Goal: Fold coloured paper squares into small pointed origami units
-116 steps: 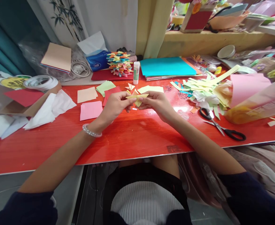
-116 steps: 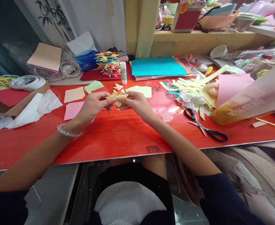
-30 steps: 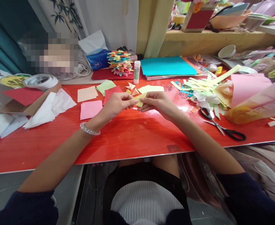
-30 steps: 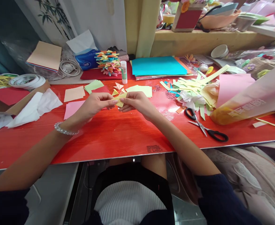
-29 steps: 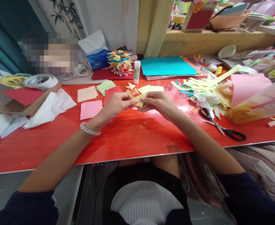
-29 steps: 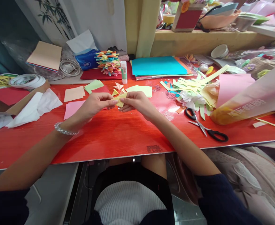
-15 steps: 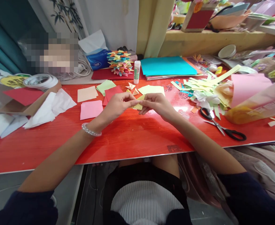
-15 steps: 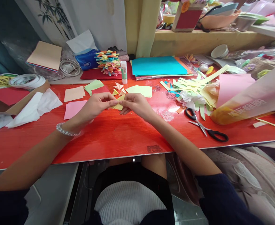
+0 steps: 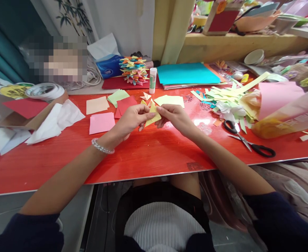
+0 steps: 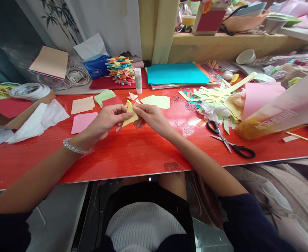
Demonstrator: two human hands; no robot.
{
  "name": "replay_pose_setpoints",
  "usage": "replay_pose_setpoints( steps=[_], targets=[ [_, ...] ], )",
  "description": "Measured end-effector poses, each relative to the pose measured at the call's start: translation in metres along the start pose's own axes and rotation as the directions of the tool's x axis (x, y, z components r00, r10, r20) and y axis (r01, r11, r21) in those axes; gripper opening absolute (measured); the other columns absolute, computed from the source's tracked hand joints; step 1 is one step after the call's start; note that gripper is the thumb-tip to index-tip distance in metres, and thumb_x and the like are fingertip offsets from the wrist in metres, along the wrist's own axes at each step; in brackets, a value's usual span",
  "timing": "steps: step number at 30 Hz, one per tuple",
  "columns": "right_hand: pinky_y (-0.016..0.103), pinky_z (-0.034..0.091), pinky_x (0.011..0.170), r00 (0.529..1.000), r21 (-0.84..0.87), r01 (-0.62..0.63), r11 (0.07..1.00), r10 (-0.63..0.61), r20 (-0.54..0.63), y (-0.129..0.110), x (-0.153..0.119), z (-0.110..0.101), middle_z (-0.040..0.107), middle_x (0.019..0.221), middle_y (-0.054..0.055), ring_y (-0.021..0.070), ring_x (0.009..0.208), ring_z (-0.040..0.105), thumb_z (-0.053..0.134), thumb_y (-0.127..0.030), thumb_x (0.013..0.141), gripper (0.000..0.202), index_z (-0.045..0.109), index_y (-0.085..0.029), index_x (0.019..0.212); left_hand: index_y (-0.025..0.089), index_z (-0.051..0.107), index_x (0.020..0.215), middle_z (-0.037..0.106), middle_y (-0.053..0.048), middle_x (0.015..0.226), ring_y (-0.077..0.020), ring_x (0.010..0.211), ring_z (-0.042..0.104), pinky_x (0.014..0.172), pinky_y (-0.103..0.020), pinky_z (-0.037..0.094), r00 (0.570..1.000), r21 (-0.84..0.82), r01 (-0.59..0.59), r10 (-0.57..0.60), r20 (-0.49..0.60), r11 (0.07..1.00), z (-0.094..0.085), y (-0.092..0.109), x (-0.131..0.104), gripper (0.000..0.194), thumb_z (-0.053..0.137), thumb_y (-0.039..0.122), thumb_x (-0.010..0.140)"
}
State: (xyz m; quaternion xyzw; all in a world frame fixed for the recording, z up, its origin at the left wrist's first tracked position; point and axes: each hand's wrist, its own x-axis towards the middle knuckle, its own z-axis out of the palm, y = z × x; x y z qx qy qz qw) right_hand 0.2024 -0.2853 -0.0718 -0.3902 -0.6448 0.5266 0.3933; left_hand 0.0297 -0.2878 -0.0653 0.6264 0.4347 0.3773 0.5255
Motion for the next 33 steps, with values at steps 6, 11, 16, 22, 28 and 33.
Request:
replay_pose_setpoints(
  steps=[6,11,16,22,28,33],
  targets=[
    [0.027,0.057,0.065,0.993,0.042,-0.090,0.995,0.086,0.086,0.000,-0.001,0.007,0.068,0.069,0.005,0.0140,0.064,0.068,0.071,-0.050,0.073,0.037,0.059,-0.015,0.074,0.017,0.054,0.074,0.054,0.000,0.069,-0.0073,0.055,0.051,0.047,-0.021,0.047,0.998,-0.086,0.037,-0.041,-0.038,0.996,0.003,0.000,-0.002,0.023,0.069,0.034,0.074],
    [0.025,0.057,0.056,0.983,0.054,-0.134,0.990,0.126,0.135,-0.003,-0.002,0.003,0.069,0.065,0.005,0.0129,0.054,0.066,0.073,-0.042,0.073,0.031,0.061,-0.014,0.071,0.016,0.055,0.066,0.045,0.002,0.057,-0.0065,0.049,0.043,0.037,-0.020,0.036,0.997,-0.049,0.032,-0.035,-0.062,0.998,0.001,0.003,-0.002,0.028,0.069,0.038,0.075],
    [0.027,0.059,0.064,0.979,0.107,-0.163,0.981,0.148,0.142,-0.001,-0.002,0.002,0.071,0.069,0.006,0.0146,0.062,0.069,0.074,-0.037,0.074,0.026,0.064,-0.013,0.069,0.017,0.051,0.061,0.043,0.001,0.055,-0.0075,0.049,0.042,0.040,-0.021,0.035,0.995,-0.017,0.034,-0.035,-0.088,0.999,0.003,-0.001,-0.002,0.033,0.065,0.040,0.078],
    [0.030,0.060,0.066,0.977,0.202,-0.199,0.959,0.178,0.118,0.006,-0.001,0.002,0.071,0.069,0.008,0.0168,0.063,0.070,0.072,-0.032,0.077,0.021,0.067,-0.013,0.067,0.025,0.059,0.108,0.057,-0.006,0.118,-0.0227,0.114,0.050,0.092,-0.037,0.044,0.878,0.518,-0.322,0.455,-0.150,0.792,0.000,-0.004,-0.001,0.027,0.062,0.028,0.082],
    [0.027,0.058,0.066,0.986,0.272,-0.139,0.952,0.108,0.124,0.009,-0.001,0.000,0.071,0.069,0.005,0.0140,0.062,0.069,0.066,-0.028,0.079,0.016,0.069,-0.014,0.070,0.028,0.065,0.109,0.059,-0.002,0.129,-0.0231,0.136,0.033,0.115,-0.049,0.012,0.812,0.640,-0.530,0.550,0.194,0.556,-0.009,-0.005,0.002,0.023,0.058,0.029,0.087],
    [0.029,0.055,0.076,0.996,0.221,-0.064,0.973,0.047,0.081,0.011,0.000,0.000,0.071,0.072,0.004,0.0137,0.071,0.068,0.066,-0.030,0.079,0.016,0.071,-0.016,0.073,0.027,0.062,0.117,0.063,-0.002,0.125,-0.0192,0.128,0.047,0.114,-0.048,0.018,0.834,0.579,-0.529,0.506,0.219,0.621,-0.011,-0.008,0.004,0.029,0.056,0.029,0.088]
  ],
)
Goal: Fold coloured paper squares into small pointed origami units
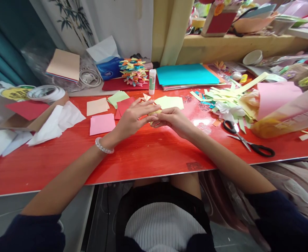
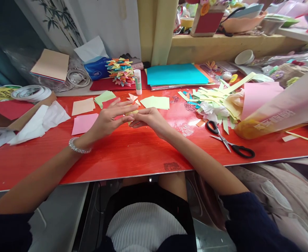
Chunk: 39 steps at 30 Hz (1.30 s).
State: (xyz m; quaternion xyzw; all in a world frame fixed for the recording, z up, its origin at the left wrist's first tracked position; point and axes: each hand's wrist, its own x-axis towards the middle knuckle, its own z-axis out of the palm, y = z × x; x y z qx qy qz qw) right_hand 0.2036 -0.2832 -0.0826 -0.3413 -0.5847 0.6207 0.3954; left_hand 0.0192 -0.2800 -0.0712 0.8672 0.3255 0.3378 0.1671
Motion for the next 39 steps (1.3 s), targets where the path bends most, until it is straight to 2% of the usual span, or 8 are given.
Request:
replay_pose_setpoints(
  steps=[3,6,10,16,24,30,35,39],
  targets=[
    [0.029,0.054,0.075,1.000,-0.036,0.020,0.999,-0.019,0.008,-0.002,-0.001,0.000,0.071,0.076,0.005,0.0150,0.077,0.067,0.064,-0.033,0.081,0.018,0.072,-0.017,0.076,0.027,0.062,0.117,0.064,-0.003,0.124,-0.0182,0.117,0.057,0.111,-0.041,0.030,0.998,-0.073,0.066,-0.066,-0.006,0.995,0.000,0.002,-0.001,0.030,0.058,0.028,0.087],
    [0.029,0.053,0.075,0.998,-0.012,0.022,1.000,-0.021,0.054,-0.006,-0.003,-0.001,0.071,0.083,0.006,0.0159,0.083,0.066,0.064,-0.035,0.082,0.020,0.073,-0.017,0.081,0.023,0.061,0.119,0.064,-0.005,0.123,-0.0178,0.111,0.060,0.101,-0.033,0.043,0.991,-0.153,0.129,-0.132,-0.014,0.980,-0.001,0.002,-0.002,0.032,0.058,0.030,0.087],
    [0.027,0.053,0.075,0.991,-0.002,0.050,0.999,-0.050,0.121,-0.008,-0.003,-0.004,0.070,0.088,0.006,0.0155,0.087,0.064,0.064,-0.032,0.082,0.018,0.072,-0.016,0.085,0.018,0.062,0.108,0.067,-0.007,0.111,-0.0183,0.103,0.062,0.091,-0.030,0.048,0.988,-0.240,0.126,-0.143,-0.053,0.963,-0.001,-0.003,-0.001,0.030,0.062,0.035,0.083],
    [0.024,0.051,0.061,0.984,-0.178,0.157,0.971,-0.170,-0.058,-0.010,0.000,-0.007,0.068,0.086,0.004,0.0115,0.070,0.061,0.065,-0.037,0.081,0.022,0.070,-0.016,0.084,0.017,0.064,0.096,0.067,-0.005,0.097,-0.0145,0.086,0.064,0.076,-0.025,0.052,0.966,-0.414,0.206,-0.251,-0.057,0.887,-0.002,0.000,0.002,0.023,0.065,0.034,0.081],
    [0.024,0.050,0.053,0.957,-0.337,0.227,0.914,-0.273,-0.096,-0.007,0.001,-0.004,0.061,0.073,0.001,0.0098,0.058,0.057,0.065,-0.048,0.079,0.032,0.060,-0.016,0.079,0.014,0.067,0.088,0.068,-0.005,0.080,-0.0138,0.075,0.064,0.071,-0.026,0.051,0.921,-0.512,0.318,-0.388,-0.034,0.798,0.000,0.009,0.003,0.019,0.070,0.029,0.076],
    [0.025,0.052,0.055,0.972,-0.316,0.157,0.936,-0.202,-0.116,-0.006,0.001,-0.003,0.062,0.075,0.002,0.0105,0.061,0.060,0.062,-0.045,0.083,0.029,0.057,-0.017,0.083,0.013,0.068,0.083,0.068,-0.005,0.076,-0.0132,0.072,0.063,0.073,-0.028,0.051,0.866,-0.601,0.440,-0.491,0.089,0.667,0.001,0.009,0.005,0.024,0.071,0.035,0.075],
    [0.026,0.056,0.060,0.998,-0.240,0.002,0.971,-0.018,-0.064,-0.007,0.000,0.005,0.067,0.084,0.006,0.0131,0.068,0.065,0.065,-0.054,0.077,0.040,0.059,-0.015,0.086,0.015,0.063,0.076,0.063,-0.002,0.074,-0.0103,0.069,0.058,0.068,-0.024,0.047,0.853,-0.622,0.411,-0.522,0.003,0.667,0.007,0.008,0.002,0.021,0.070,0.035,0.075],
    [0.029,0.058,0.066,0.999,-0.221,-0.044,0.974,0.045,-0.001,-0.005,0.000,0.011,0.067,0.078,0.006,0.0146,0.069,0.067,0.072,-0.049,0.071,0.039,0.062,-0.013,0.083,0.016,0.061,0.071,0.059,0.000,0.069,-0.0088,0.066,0.052,0.064,-0.023,0.042,0.849,-0.656,0.400,-0.528,0.003,0.640,0.014,0.008,-0.001,0.022,0.068,0.036,0.077]
  ],
)
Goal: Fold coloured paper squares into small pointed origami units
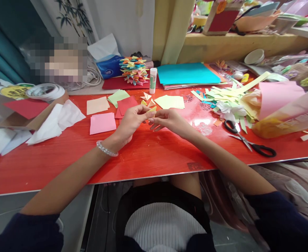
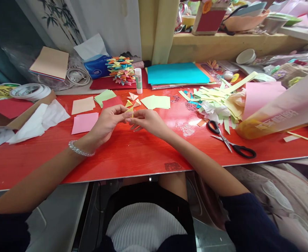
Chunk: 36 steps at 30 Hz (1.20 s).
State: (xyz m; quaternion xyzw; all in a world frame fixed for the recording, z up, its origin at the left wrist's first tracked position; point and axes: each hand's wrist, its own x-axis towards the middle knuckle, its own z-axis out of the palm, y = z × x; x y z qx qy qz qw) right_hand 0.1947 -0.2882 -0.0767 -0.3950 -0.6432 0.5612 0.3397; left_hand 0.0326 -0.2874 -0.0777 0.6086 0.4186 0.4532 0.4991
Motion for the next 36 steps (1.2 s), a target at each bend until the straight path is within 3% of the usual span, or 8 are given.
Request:
replay_pose_setpoints(
  steps=[5,13,18,21,36],
  targets=[
    [0.027,0.057,0.062,0.999,-0.009,0.024,1.000,-0.023,0.030,0.001,0.000,-0.001,0.067,0.069,0.004,0.0138,0.061,0.067,0.069,-0.049,0.075,0.036,0.061,-0.013,0.074,0.016,0.063,0.075,0.060,-0.001,0.073,-0.0093,0.067,0.052,0.061,-0.023,0.040,0.999,-0.007,0.031,-0.031,0.035,0.999,0.000,0.000,0.000,0.022,0.067,0.037,0.078],
    [0.027,0.057,0.062,0.999,-0.019,0.033,0.999,-0.032,0.020,0.002,0.001,-0.003,0.067,0.067,0.004,0.0138,0.061,0.067,0.072,-0.047,0.072,0.036,0.059,-0.014,0.070,0.016,0.060,0.067,0.058,-0.001,0.065,-0.0103,0.062,0.050,0.060,-0.026,0.040,0.993,0.167,-0.047,0.065,-0.103,0.985,-0.003,-0.004,0.002,0.024,0.069,0.037,0.076],
    [0.029,0.058,0.062,0.999,-0.006,0.023,1.000,-0.022,0.036,0.004,0.001,-0.005,0.067,0.067,0.005,0.0145,0.060,0.067,0.070,-0.048,0.074,0.036,0.058,-0.015,0.067,0.016,0.064,0.067,0.059,-0.002,0.064,-0.0100,0.061,0.052,0.060,-0.025,0.043,0.999,0.085,-0.028,0.030,-0.029,0.996,-0.004,-0.003,0.003,0.027,0.066,0.040,0.078],
    [0.029,0.058,0.059,0.999,0.018,0.014,1.000,-0.015,0.028,0.003,0.001,-0.007,0.067,0.066,0.005,0.0144,0.059,0.067,0.069,-0.048,0.075,0.036,0.056,-0.016,0.064,0.016,0.065,0.068,0.062,-0.004,0.068,-0.0110,0.062,0.055,0.059,-0.025,0.046,0.999,0.017,0.005,-0.005,-0.036,1.000,-0.005,0.001,0.004,0.030,0.062,0.043,0.081],
    [0.029,0.057,0.058,0.995,-0.015,0.081,0.997,-0.081,-0.063,0.005,0.003,-0.010,0.067,0.068,0.005,0.0136,0.058,0.066,0.069,-0.047,0.077,0.036,0.053,-0.016,0.066,0.012,0.069,0.074,0.067,-0.006,0.078,-0.0106,0.067,0.059,0.066,-0.025,0.052,0.998,0.069,-0.015,0.018,-0.053,0.997,-0.005,0.010,0.002,0.017,0.063,0.027,0.079]
  ],
)
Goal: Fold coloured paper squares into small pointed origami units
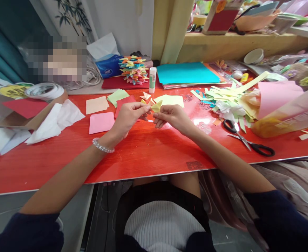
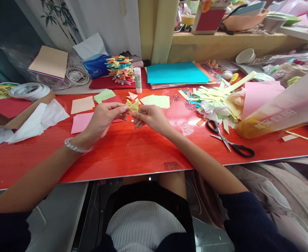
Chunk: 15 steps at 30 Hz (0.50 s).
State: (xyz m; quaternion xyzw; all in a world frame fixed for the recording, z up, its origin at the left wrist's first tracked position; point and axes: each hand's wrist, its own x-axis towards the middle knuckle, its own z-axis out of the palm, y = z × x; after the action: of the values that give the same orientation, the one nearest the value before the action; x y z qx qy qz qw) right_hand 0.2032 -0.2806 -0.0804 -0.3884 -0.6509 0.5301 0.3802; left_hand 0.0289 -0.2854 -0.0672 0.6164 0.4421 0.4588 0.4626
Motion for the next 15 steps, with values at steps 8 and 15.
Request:
replay_pose_setpoints(
  steps=[8,15],
  targets=[
    [0.029,0.057,0.059,0.999,-0.069,0.036,0.997,-0.037,-0.019,0.0002,-0.0001,-0.0005,0.067,0.067,0.005,0.0137,0.058,0.066,0.066,-0.045,0.079,0.035,0.052,-0.017,0.064,0.013,0.071,0.077,0.068,-0.005,0.077,-0.0108,0.067,0.060,0.067,-0.025,0.052,1.000,0.026,-0.005,0.005,-0.006,1.000,-0.0008,-0.0003,0.0005,0.015,0.064,0.027,0.077],
    [0.029,0.057,0.059,0.998,-0.101,0.055,0.993,-0.058,-0.022,0.0042,0.0021,-0.0035,0.067,0.067,0.004,0.0138,0.059,0.066,0.067,-0.049,0.076,0.036,0.053,-0.018,0.065,0.014,0.072,0.080,0.069,-0.006,0.080,-0.0119,0.070,0.061,0.069,-0.026,0.053,1.000,0.039,-0.018,0.018,-0.002,0.999,-0.0011,-0.0005,0.0007,0.016,0.062,0.026,0.078]
  ],
)
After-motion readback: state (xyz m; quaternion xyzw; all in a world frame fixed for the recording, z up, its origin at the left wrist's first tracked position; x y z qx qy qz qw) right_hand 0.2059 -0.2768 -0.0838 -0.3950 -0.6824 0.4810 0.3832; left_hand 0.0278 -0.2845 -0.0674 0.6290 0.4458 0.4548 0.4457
